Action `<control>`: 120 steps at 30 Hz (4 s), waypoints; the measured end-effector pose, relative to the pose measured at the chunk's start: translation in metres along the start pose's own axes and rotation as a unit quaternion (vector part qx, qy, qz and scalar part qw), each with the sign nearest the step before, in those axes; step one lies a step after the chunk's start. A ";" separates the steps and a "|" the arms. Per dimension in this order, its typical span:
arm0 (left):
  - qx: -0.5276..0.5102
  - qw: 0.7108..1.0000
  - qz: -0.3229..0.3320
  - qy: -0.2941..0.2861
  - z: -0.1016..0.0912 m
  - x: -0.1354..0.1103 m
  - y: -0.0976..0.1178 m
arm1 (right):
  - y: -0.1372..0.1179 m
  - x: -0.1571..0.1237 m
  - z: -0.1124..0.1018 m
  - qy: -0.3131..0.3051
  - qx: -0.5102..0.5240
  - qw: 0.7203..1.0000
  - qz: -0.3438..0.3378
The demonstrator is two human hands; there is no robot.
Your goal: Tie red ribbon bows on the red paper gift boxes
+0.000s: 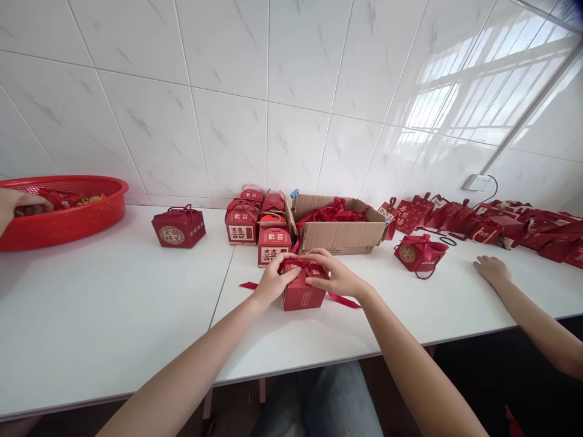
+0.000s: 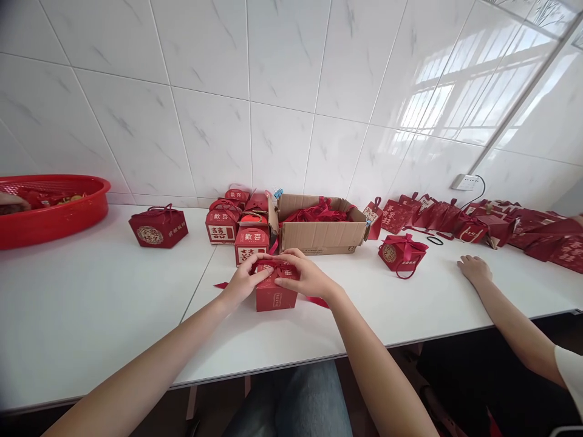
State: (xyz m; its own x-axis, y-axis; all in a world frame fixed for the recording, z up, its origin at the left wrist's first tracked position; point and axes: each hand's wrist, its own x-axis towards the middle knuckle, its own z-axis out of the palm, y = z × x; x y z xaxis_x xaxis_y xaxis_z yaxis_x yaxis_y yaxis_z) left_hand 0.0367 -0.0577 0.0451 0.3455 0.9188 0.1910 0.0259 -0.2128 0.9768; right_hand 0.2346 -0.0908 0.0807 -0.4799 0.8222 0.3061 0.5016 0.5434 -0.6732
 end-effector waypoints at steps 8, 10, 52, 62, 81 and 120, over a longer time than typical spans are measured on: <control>0.049 0.997 0.024 0.062 -0.005 0.001 0.003 | 0.013 -0.009 0.001 0.131 0.069 0.979 0.143; 0.064 0.993 0.015 0.098 -0.008 0.003 0.002 | 0.019 -0.012 0.002 0.163 0.103 0.963 0.188; 0.052 0.993 0.002 -0.109 -0.033 -0.007 0.024 | 0.033 -0.026 -0.001 0.167 0.248 0.933 0.202; 0.129 0.980 0.132 -0.071 -0.025 -0.012 0.019 | 0.014 -0.048 -0.031 0.031 0.340 0.921 0.189; 0.202 0.963 0.180 -0.003 0.019 0.021 0.061 | -0.034 -0.024 -0.014 0.090 0.364 0.905 0.200; 0.169 0.985 -0.040 -0.011 -0.007 0.021 0.068 | -0.029 -0.002 0.018 0.158 0.108 0.970 0.151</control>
State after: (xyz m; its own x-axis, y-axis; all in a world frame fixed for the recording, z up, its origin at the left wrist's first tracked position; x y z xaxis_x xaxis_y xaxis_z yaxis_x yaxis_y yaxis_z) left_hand 0.0395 -0.0503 0.1158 0.3505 0.9303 0.1084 0.3642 -0.2420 0.8993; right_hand 0.2076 -0.1110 0.0876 -0.0723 0.9678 0.2412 0.4061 0.2495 -0.8791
